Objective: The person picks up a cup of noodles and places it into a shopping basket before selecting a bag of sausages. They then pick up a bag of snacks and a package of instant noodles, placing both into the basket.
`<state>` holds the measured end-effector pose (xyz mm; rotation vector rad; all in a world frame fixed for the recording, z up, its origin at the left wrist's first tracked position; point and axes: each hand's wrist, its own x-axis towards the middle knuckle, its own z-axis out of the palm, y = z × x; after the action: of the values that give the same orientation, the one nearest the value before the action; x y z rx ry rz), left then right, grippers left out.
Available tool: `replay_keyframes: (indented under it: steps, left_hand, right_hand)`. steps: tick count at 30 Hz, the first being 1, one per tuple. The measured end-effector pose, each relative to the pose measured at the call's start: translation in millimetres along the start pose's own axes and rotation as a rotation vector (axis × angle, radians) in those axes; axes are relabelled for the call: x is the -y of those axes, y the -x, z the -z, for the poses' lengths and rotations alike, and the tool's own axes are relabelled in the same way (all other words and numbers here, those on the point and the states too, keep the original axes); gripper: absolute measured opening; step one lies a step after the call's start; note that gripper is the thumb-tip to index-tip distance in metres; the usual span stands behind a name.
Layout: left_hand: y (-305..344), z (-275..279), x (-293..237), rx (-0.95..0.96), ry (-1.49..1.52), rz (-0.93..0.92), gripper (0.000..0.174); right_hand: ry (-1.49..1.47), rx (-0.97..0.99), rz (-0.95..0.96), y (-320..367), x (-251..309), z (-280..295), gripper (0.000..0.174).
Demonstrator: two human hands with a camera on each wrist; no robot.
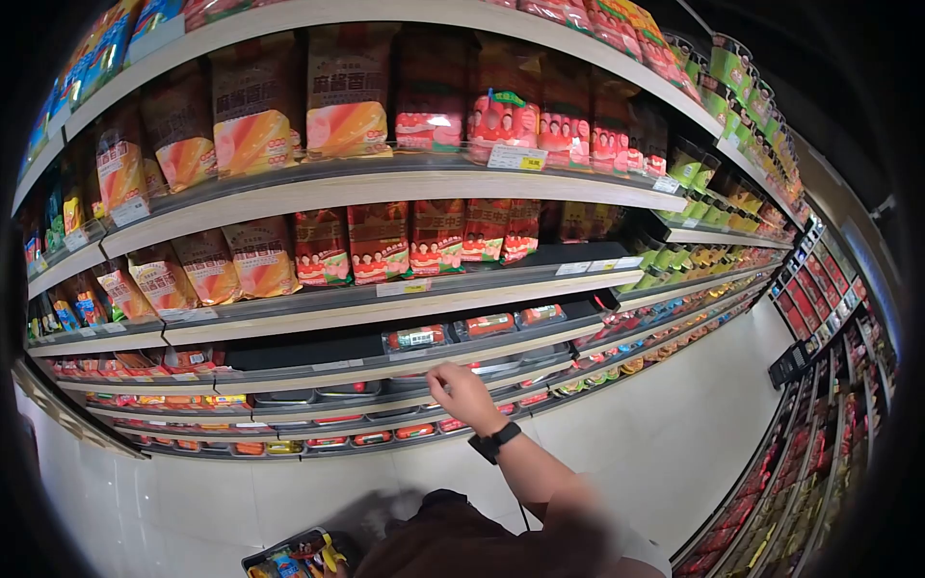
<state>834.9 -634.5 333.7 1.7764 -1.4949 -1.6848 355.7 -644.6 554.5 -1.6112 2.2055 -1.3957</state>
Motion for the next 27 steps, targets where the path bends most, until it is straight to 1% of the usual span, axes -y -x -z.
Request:
replay_keyframes:
  steps: [1,3,4,11,14,17,19,21,22,23,24,25,26,27]
  left_hand:
    - [2.0,0.6,-1.6,0.0,0.004,0.012,0.055]
    - [3.4,3.3,-8.8,-0.004,0.009,0.025,0.055]
    - [3.1,4.3,-13.2,-0.008,0.012,0.029,0.055]
    - [17.0,-4.0,-34.9,-0.036,0.054,0.084,0.054]
    - [30.8,-17.5,-39.6,-0.054,0.096,0.12,0.054]
    - [46.4,-35.9,-44.5,-0.071,0.143,0.153,0.054]
    - [-1.9,-34.2,41.5,-0.227,0.275,0.075,0.047]
    - [-24.3,-18.0,63.8,-0.013,0.41,0.184,0.043]
    - [-31.9,-13.3,71.1,-0.115,0.126,0.202,0.04]
    - [-31.4,-21.3,69.4,-0.24,0.249,0.209,0.037]
    - [-1.1,-41.5,42.9,-0.357,-0.38,-0.107,0.036]
    - [42.5,-68.5,-6.2,-0.444,-1.016,-0.426,0.036]
    - [33.9,-66.1,6.6,-0.452,-1.021,-0.419,0.036]
    - [15.5,-58.7,17.7,-0.454,-0.552,-0.152,0.031]
  right_hand:
    - [-0.006,-0.005,-0.007,12.9,-7.6,2.9,0.01]
    - [-0.018,0.08,-0.082,34.3,-25.8,10.6,0.012]
    - [-0.017,0.089,-0.143,43.6,-35.5,12.5,0.013]
    - [-0.071,0.114,-0.204,66.7,-76.3,46.7,0.013]
    - [-0.11,0.159,-0.198,75.5,-88.9,72.7,0.012]
    - [-0.069,0.171,-0.218,91.0,-107.3,103.2,0.013]
    - [-0.087,0.156,-0.263,106.2,-125.8,118.7,0.015]
    - [-0.077,0.181,-0.275,119.1,-143.5,130.9,0.017]
    - [-0.088,0.178,-0.288,124.0,-146.5,138.0,0.017]
    - [-0.099,0.176,-0.299,128.0,-150.2,144.4,0.017]
    - [-0.108,0.187,-0.294,131.8,-154.8,149.8,0.017]
    - [-0.135,0.176,-0.291,135.7,-159.4,155.2,0.016]
    - [-0.162,0.164,-0.291,140.0,-164.5,160.3,0.015]
    - [-0.172,0.168,-0.288,144.5,-170.0,165.2,0.015]
